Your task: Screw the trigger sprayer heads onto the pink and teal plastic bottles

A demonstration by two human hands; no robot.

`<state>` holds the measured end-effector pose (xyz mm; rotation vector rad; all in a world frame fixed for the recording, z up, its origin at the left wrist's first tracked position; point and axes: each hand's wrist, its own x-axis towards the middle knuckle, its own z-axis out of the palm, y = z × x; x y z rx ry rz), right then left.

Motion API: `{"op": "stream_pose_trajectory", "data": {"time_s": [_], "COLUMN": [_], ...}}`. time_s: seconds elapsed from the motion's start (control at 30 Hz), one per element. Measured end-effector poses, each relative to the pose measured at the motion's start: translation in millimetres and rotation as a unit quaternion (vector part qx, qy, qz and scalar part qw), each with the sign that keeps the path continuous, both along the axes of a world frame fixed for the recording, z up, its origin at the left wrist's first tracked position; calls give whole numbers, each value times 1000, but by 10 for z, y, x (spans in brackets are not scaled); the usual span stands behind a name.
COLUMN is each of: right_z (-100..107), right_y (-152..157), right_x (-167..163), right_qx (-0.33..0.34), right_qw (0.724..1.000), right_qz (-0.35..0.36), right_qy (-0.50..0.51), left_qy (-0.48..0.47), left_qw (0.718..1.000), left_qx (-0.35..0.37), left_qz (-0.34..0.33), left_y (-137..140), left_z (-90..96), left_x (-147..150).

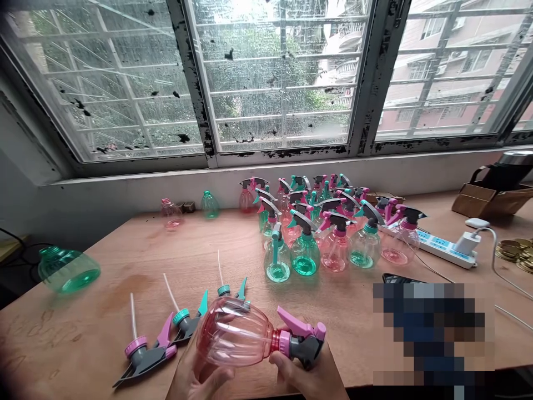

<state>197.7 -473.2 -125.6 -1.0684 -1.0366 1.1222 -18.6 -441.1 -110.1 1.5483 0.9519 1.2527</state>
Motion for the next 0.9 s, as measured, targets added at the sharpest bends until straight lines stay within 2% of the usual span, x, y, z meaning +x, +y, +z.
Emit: {"op": "stream_pose_trajectory", "data": {"time_s": [0.17, 0.3, 0.43, 0.53, 0.7, 0.9], "right_z": [55, -19, -111, -99, -10, -17], "right_y": [3, 13, 19, 18, 21, 33], "right_x": [1, 17, 36, 43, 41, 51], "right_qx": [13, 19, 3, 2, 14, 27], "right_qw": [999, 1000, 1000, 1000, 999, 999], "right_qz": [-16, -10, 13, 25, 19, 36], "right_qy": [27, 19, 2, -4, 24, 21], "left_qy": [4, 28, 29, 18, 49, 66], "left_qw": [999, 998, 999, 1000, 998, 996], "left_qx": [2, -1, -6, -2, 2, 5], "left_qz": [32, 54, 30, 19, 41, 56], "left_y": [-18, -35, -38, -31, -16, -15], "left_z": [-72, -64, -27, -24, -50, -45], "left_x": [20, 32, 22, 16, 26, 29]}}
